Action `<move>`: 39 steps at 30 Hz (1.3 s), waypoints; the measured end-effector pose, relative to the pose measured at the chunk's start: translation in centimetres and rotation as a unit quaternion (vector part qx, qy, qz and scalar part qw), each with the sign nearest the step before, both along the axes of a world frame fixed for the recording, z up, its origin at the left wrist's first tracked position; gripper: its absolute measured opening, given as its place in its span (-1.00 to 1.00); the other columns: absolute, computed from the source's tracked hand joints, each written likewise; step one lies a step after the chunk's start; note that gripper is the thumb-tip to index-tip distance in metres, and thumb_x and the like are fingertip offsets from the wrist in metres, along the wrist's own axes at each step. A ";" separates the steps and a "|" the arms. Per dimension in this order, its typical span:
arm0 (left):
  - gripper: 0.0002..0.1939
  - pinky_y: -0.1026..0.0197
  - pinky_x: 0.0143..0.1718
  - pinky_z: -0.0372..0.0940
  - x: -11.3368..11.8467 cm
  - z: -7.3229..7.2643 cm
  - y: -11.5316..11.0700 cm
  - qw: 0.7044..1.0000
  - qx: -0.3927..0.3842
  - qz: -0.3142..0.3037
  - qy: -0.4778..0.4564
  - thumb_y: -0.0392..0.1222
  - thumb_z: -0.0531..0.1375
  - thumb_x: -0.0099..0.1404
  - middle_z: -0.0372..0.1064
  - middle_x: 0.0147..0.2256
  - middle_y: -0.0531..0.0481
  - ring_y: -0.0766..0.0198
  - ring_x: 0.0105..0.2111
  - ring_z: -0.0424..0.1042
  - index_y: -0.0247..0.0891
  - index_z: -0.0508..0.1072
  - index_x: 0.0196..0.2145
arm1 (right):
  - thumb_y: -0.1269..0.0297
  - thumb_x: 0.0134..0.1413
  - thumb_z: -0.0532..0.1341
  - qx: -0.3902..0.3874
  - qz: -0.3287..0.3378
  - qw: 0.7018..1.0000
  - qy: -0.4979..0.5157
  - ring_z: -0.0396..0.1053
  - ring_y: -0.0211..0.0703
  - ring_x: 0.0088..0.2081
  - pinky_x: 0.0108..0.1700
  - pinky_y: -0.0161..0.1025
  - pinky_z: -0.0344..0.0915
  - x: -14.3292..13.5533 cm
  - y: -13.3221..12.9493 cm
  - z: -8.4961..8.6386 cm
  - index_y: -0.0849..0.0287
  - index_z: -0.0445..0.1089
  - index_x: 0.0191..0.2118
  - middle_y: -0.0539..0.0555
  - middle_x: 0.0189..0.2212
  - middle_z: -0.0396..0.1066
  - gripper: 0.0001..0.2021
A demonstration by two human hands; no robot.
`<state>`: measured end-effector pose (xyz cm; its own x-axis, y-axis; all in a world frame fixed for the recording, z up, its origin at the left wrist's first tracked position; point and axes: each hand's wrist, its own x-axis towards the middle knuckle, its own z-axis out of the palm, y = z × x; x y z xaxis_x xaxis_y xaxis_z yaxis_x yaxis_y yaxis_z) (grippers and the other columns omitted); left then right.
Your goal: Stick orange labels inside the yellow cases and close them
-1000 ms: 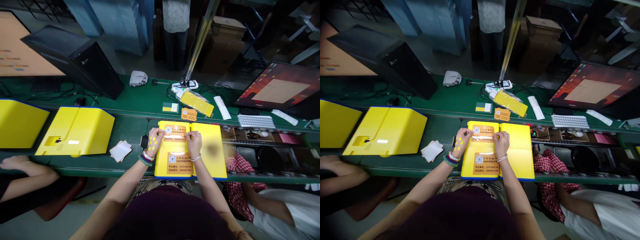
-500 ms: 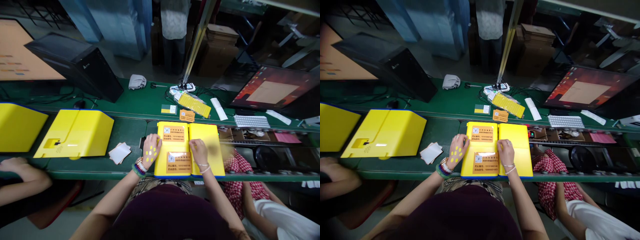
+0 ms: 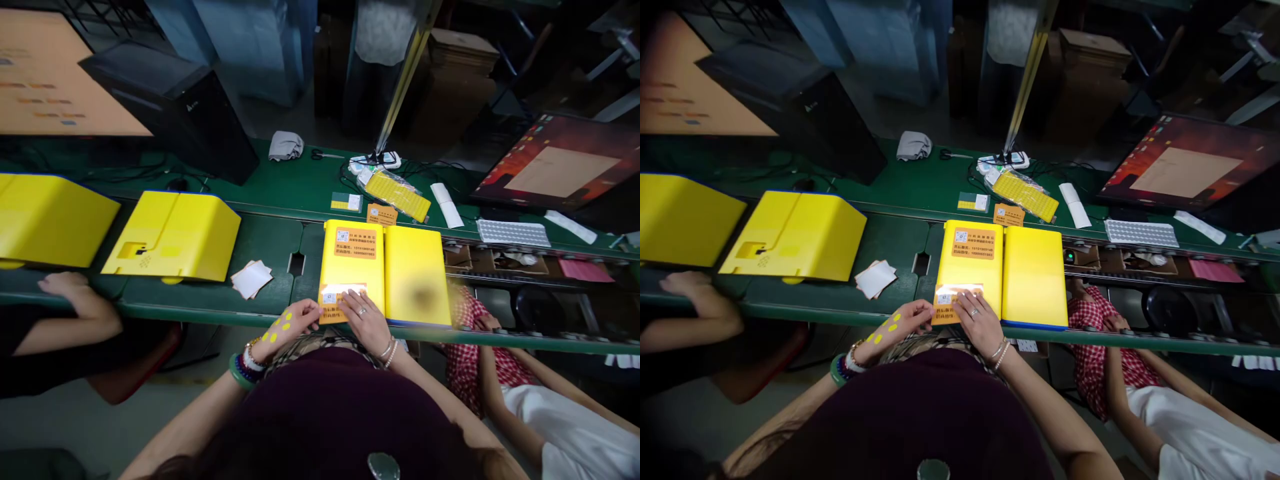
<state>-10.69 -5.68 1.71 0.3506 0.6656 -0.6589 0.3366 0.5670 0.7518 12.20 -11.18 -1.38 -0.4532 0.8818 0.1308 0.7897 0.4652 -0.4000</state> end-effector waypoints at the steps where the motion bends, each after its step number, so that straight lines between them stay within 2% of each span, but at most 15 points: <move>1: -0.62 0.28 -0.50 0.27 -0.2 0.2 -0.3 0.999 -0.035 0.019 -0.034 0.17 0.28 0.10 0.43 -0.48 0.02 0.25 -0.48 0.45 -0.23 0.41 -0.43 | 0.42 0.29 0.03 -0.002 -0.010 1.000 0.005 0.06 -0.01 0.33 0.33 0.05 0.06 -0.5 0.3 0.2 0.11 0.26 0.24 0.13 0.26 0.21 -0.57; 3: -0.63 0.31 -0.49 0.28 -0.4 0.5 -1.0 0.991 -0.073 0.059 -0.091 0.12 0.32 0.09 0.44 -0.47 0.01 0.30 -0.49 0.44 -0.26 0.40 -0.45 | 0.44 0.29 0.01 -0.006 -0.028 0.999 0.021 0.08 0.02 0.31 0.33 0.08 0.06 -1.3 0.7 0.5 0.16 0.29 0.21 0.18 0.24 0.23 -0.59; 5: -0.66 0.34 -0.48 0.28 -0.3 0.9 -1.5 0.983 -0.076 0.095 -0.137 0.07 0.32 0.12 0.43 -0.47 0.02 0.36 -0.51 0.43 -0.27 0.40 -0.45 | 0.40 0.30 0.03 -0.009 -0.035 0.998 0.056 0.11 0.04 0.29 0.32 0.10 0.06 -1.9 0.9 1.1 0.19 0.30 0.19 0.21 0.22 0.26 -0.61; 9: -0.71 0.34 -0.45 0.29 0.9 1.8 -1.6 0.972 -0.001 0.136 -0.194 0.01 0.31 0.19 0.41 -0.52 0.04 0.39 -0.53 0.39 -0.28 0.40 -0.45 | 0.21 0.27 0.13 -0.040 -0.085 0.975 0.202 0.30 -0.01 0.13 0.20 -0.01 0.24 -3.0 0.7 3.3 0.15 0.31 0.14 0.21 0.07 0.38 -0.64; 14: -0.73 0.28 -0.37 0.33 2.5 3.0 -0.5 0.965 0.104 0.100 -0.220 0.00 0.30 0.19 0.43 -0.48 0.02 0.33 -0.48 0.40 -0.29 0.46 -0.38 | 0.16 0.21 0.18 -0.097 -0.186 0.911 0.355 0.43 -0.09 -0.14 -0.04 -0.14 0.37 -4.8 1.2 6.5 0.10 0.43 -0.15 0.10 -0.22 0.48 -0.82; 17: -0.73 0.27 -0.36 0.32 2.8 3.6 0.0 0.963 0.139 0.080 -0.216 0.00 0.29 0.19 0.41 -0.47 0.03 0.33 -0.46 0.38 -0.30 0.48 -0.35 | 0.14 0.14 0.24 -0.138 -0.249 0.855 0.434 0.44 -0.14 -0.28 -0.17 -0.19 0.40 -5.6 1.7 7.3 0.12 0.44 -0.25 0.06 -0.32 0.49 -0.83; 19: -0.74 0.28 -0.36 0.31 2.9 3.8 0.0 0.962 0.163 0.077 -0.204 -0.01 0.27 0.21 0.39 -0.46 0.04 0.34 -0.46 0.36 -0.30 0.48 -0.34 | 0.15 0.13 0.26 -0.160 -0.266 0.828 0.467 0.44 -0.17 -0.34 -0.22 -0.22 0.40 -5.9 2.0 7.6 0.14 0.44 -0.29 0.04 -0.36 0.49 -0.83; 21: -0.76 0.28 -0.34 0.31 3.0 3.8 -0.1 0.956 0.214 0.082 -0.185 -0.04 0.26 0.23 0.37 -0.41 0.02 0.33 -0.41 0.35 -0.29 0.49 -0.35 | 0.15 0.14 0.25 -0.147 -0.273 0.831 0.462 0.43 -0.18 -0.34 -0.22 -0.22 0.39 -6.1 2.0 7.8 0.14 0.46 -0.31 0.03 -0.38 0.49 -0.83; 25: -0.82 0.28 -0.23 0.31 3.1 3.6 -0.3 0.927 0.319 0.111 -0.163 -0.10 0.23 0.27 0.30 -0.31 -0.01 0.30 -0.27 0.36 -0.27 0.48 -0.39 | 0.21 0.18 0.21 -0.074 -0.270 0.871 0.404 0.43 -0.17 -0.29 -0.17 -0.21 0.35 -6.3 1.9 8.2 0.12 0.49 -0.31 0.04 -0.36 0.49 -0.85; 31: -0.83 0.27 -0.23 0.35 2.7 3.7 -0.1 0.922 0.306 0.127 -0.199 -0.12 0.21 0.29 0.27 -0.28 -0.03 0.28 -0.25 0.36 -0.26 0.46 -0.38 | 0.15 0.13 0.26 -0.108 -0.269 0.848 0.443 0.42 -0.17 -0.31 -0.21 -0.22 0.37 -7.3 2.4 8.2 0.13 0.49 -0.29 0.06 -0.34 0.48 -0.83; 35: -0.84 0.27 -0.27 0.37 1.2 3.5 0.2 0.926 0.266 0.140 -0.228 -0.11 0.24 0.25 0.29 -0.27 -0.02 0.31 -0.31 0.37 -0.27 0.47 -0.37 | 0.13 0.10 0.26 -0.158 -0.266 0.826 0.471 0.40 -0.17 -0.33 -0.21 -0.22 0.35 -7.1 3.8 7.9 0.16 0.47 -0.36 0.04 -0.40 0.47 -0.81; 37: -0.84 0.25 -0.29 0.38 -0.5 2.3 0.7 0.928 0.231 0.169 -0.239 -0.11 0.25 0.22 0.31 -0.26 -0.01 0.32 -0.35 0.36 -0.26 0.46 -0.39 | 0.12 0.05 0.28 -0.166 -0.296 0.810 0.478 0.38 -0.18 -0.36 -0.23 -0.22 0.34 -6.0 5.3 7.6 0.17 0.46 -0.41 0.03 -0.45 0.46 -0.79; 39: -0.81 0.23 -0.29 0.40 -3.1 0.0 1.4 0.928 0.200 0.225 -0.221 -0.09 0.27 0.16 0.33 -0.28 0.00 0.30 -0.35 0.36 -0.26 0.44 -0.42 | 0.10 -0.03 0.32 -0.142 -0.343 0.796 0.478 0.35 -0.20 -0.40 -0.27 -0.23 0.34 -4.2 7.2 7.2 0.19 0.45 -0.45 0.02 -0.50 0.43 -0.76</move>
